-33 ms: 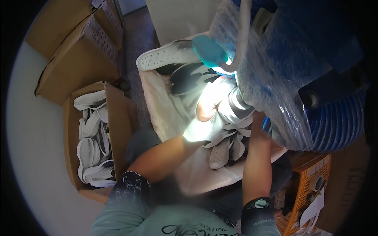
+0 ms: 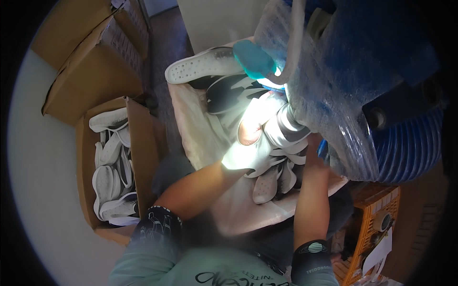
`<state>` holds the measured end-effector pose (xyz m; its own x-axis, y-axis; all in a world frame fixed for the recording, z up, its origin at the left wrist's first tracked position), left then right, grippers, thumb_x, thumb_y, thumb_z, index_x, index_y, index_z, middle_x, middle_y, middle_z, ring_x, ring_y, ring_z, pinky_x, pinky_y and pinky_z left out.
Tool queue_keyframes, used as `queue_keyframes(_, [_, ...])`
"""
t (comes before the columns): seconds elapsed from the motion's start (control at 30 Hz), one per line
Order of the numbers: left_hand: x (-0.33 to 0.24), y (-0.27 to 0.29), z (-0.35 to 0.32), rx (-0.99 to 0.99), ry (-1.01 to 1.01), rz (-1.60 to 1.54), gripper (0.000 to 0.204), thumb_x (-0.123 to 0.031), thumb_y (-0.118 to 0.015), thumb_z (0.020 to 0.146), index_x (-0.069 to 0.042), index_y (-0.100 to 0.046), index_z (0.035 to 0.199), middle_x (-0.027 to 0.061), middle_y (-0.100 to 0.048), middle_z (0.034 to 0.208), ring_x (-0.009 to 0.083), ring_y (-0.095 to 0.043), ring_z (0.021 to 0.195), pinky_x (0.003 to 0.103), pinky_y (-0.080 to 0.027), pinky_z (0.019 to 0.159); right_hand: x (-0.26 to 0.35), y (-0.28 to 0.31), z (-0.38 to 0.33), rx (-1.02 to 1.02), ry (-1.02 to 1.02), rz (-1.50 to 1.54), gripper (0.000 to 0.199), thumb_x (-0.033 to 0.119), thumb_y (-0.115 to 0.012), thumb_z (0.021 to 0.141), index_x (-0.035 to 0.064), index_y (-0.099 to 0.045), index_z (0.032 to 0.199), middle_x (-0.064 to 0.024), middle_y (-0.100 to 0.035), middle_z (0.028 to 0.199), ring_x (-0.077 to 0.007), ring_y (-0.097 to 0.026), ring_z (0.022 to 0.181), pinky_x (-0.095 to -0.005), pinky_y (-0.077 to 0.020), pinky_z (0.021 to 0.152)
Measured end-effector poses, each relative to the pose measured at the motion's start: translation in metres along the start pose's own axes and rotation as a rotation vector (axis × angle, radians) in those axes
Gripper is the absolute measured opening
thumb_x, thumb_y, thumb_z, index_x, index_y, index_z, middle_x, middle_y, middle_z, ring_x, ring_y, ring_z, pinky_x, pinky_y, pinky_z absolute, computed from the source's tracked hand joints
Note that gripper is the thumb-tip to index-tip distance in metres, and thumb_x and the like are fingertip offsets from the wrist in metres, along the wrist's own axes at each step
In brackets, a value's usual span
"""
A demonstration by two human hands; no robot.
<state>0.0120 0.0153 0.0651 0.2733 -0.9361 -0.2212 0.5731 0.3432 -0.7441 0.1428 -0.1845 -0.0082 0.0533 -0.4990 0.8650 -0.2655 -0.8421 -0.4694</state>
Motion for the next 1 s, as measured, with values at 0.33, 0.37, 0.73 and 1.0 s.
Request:
queue_keyframes(0.33, [0.019, 0.01, -0.036, -0.585, 0.196, 0.038, 0.035, -0.013, -0.049, 0.099, 0.002, -0.05, 0.131, 0.0137, -0.061, 0.122, 0.0225, -0.061, 0.11, 0.037, -0.049, 0.097, 0.071, 0.156, -0.135, 0.079, 0.121, -0.132, 0.066, 0.005, -0.063, 0.086, 0.0044, -0.037, 0.146, -0.0164, -0.052, 0.138, -0.0322, -0.055, 0.121, -0.0428, -0.0523, 0.095])
queue_keyframes(0.37, [0.021, 0.006, -0.038, -0.58, 0.2, 0.05, 0.035, -0.012, -0.049, 0.099, 0.002, -0.05, 0.131, 0.0132, -0.061, 0.122, 0.022, -0.061, 0.11, 0.036, -0.049, 0.096, 0.07, 0.161, -0.162, 0.183, 0.072, -0.166, 0.07, 0.005, -0.065, 0.085, 0.0009, -0.033, 0.147, -0.019, -0.052, 0.135, -0.0329, -0.058, 0.117, -0.0423, -0.0532, 0.095])
queue_keyframes(0.73, [0.027, -0.028, -0.025, -0.463, 0.117, 0.077, 0.034, -0.006, -0.051, 0.1, -0.004, -0.05, 0.133, 0.0084, -0.062, 0.121, 0.0164, -0.06, 0.108, 0.03, -0.051, 0.092, 0.069, 0.075, -0.255, 0.374, -0.213, -0.091, 0.084, 0.003, -0.059, 0.081, -0.0081, -0.013, 0.15, -0.0279, -0.054, 0.127, -0.0327, -0.068, 0.099, -0.0362, -0.0645, 0.068])
queue_keyframes(1.0, [0.001, -0.007, -0.001, -0.601, 0.106, 0.654, 0.029, -0.009, -0.054, 0.098, -0.004, -0.054, 0.126, 0.0077, -0.062, 0.114, 0.0161, -0.061, 0.101, 0.03, -0.051, 0.087, 0.073, 0.021, -0.198, 0.419, -0.15, -0.154, 0.072, 0.011, -0.06, 0.08, -0.012, -0.029, 0.141, -0.0262, -0.062, 0.111, -0.0283, -0.071, 0.079, -0.0319, -0.0622, 0.064])
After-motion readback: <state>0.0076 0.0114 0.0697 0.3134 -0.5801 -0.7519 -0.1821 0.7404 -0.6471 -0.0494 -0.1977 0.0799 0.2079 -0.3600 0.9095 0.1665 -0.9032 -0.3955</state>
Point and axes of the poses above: each hand's wrist, its own z-axis towards the middle knuckle, its own y-axis out of the back of the hand, x = y × z, the point moved 2 cm from there along z, towards the middle knuckle
